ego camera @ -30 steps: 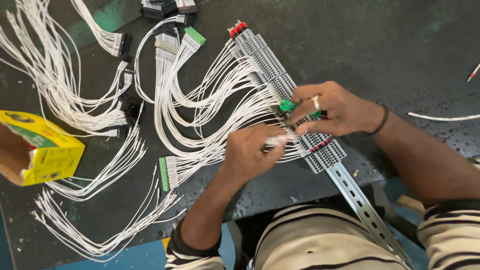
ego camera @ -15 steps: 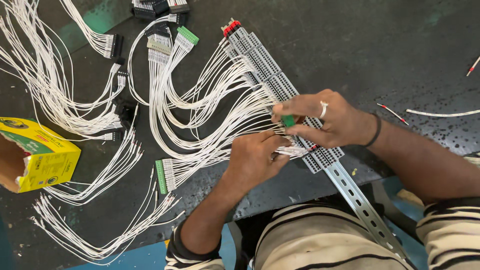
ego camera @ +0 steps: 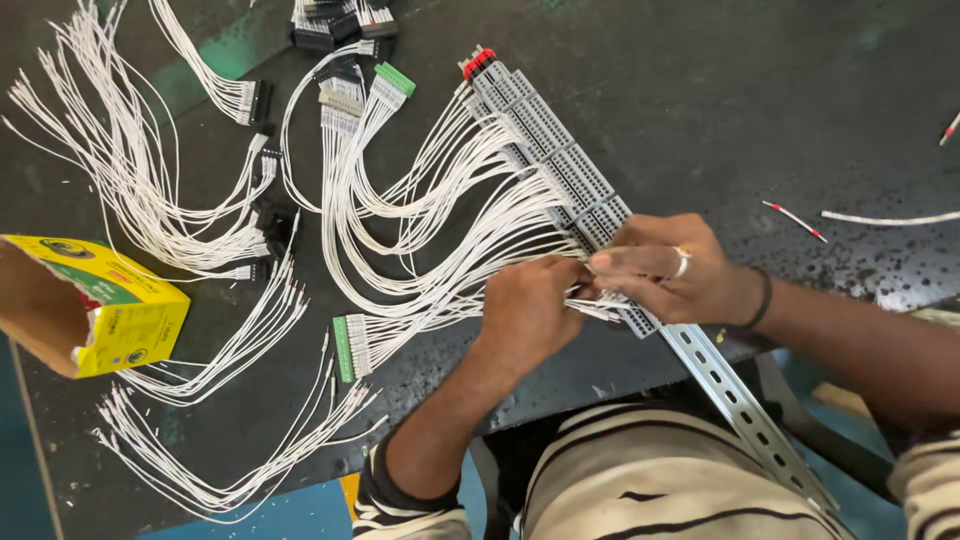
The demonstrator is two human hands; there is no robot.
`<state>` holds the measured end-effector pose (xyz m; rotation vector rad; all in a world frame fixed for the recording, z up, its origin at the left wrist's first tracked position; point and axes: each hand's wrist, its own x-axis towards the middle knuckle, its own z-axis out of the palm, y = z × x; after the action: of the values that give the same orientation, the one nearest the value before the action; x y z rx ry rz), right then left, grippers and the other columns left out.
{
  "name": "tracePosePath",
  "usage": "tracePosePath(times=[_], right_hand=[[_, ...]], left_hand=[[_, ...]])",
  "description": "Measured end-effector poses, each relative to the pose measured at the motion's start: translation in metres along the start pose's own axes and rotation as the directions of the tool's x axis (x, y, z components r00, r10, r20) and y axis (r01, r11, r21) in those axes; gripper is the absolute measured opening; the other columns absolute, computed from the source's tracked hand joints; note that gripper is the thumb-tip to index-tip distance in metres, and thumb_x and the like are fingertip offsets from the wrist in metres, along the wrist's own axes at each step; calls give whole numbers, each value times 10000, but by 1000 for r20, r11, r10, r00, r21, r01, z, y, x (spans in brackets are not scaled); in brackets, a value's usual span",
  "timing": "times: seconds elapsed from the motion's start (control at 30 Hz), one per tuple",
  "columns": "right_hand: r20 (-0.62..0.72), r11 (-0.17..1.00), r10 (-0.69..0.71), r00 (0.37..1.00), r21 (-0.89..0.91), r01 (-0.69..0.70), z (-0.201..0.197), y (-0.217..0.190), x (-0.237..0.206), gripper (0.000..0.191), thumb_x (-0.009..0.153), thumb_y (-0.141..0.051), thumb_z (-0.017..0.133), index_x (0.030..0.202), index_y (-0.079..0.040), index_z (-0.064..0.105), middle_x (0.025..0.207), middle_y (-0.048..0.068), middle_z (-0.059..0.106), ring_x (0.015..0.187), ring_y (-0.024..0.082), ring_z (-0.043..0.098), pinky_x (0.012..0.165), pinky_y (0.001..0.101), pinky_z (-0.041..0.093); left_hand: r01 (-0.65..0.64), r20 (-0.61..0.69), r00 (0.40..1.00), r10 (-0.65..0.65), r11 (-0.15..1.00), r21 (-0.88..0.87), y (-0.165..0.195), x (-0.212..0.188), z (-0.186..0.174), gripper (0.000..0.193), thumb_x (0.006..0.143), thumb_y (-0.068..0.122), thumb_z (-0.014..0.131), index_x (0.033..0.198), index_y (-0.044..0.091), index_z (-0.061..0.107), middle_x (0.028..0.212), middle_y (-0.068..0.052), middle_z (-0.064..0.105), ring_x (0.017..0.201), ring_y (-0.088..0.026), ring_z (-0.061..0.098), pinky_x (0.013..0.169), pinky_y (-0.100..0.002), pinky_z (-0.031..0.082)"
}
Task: The person inserts stripped white wire ends into terminal blocks mounted on a DIN rail and uses a green-handled screwdriver to tighten the terminal screws, working through groups of wires one at a time. They lift and reposition wire bundles between insertions and continue tightening successive terminals along the rail.
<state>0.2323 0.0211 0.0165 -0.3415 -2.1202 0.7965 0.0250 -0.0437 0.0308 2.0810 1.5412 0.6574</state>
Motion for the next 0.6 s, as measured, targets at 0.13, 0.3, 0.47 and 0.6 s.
tracePosePath(times=[0.13,0.3,0.47,0.6], right_hand=[[-227,995,55,972,89,-35,-21,-21,24,277,863,-29,709,1114,-107,621,901,79,723,767,189,735,674,332,594],[-370,993,53,927,-74,-86,-22,23,52,105,927,64,626,1012,2,634,1027,162,658,873,257,645,744,389,540],[144,993,80,986,77,-92,-16,56,45,166,861,18,660,1002,-55,709,929,111,620,824,238,627,696,344,499],[255,987,47,966,138,-84,-19,49,45,189,771,-71,751,950,-40,699,879,128,584,717,249,591,607,364,449]], left_hand=[[-87,-58,995,85,996,-27,-8,-2,-6,183,774,133,756,957,145,768,862,-53,732,750,-279,712,675,-409,561],[-195,-322,940,115,954,-229,-25,-3,-25,167,1062,145,592,1162,88,714,912,-64,720,737,-168,721,668,-295,567],[122,-113,973,-202,863,-490,-27,-3,-23,165,1061,166,587,1144,35,644,727,-58,668,626,-123,662,598,-280,519],[-40,-279,957,-79,917,-396,-25,0,-14,138,967,136,742,1025,24,685,836,-75,729,630,-104,669,559,-260,516]])
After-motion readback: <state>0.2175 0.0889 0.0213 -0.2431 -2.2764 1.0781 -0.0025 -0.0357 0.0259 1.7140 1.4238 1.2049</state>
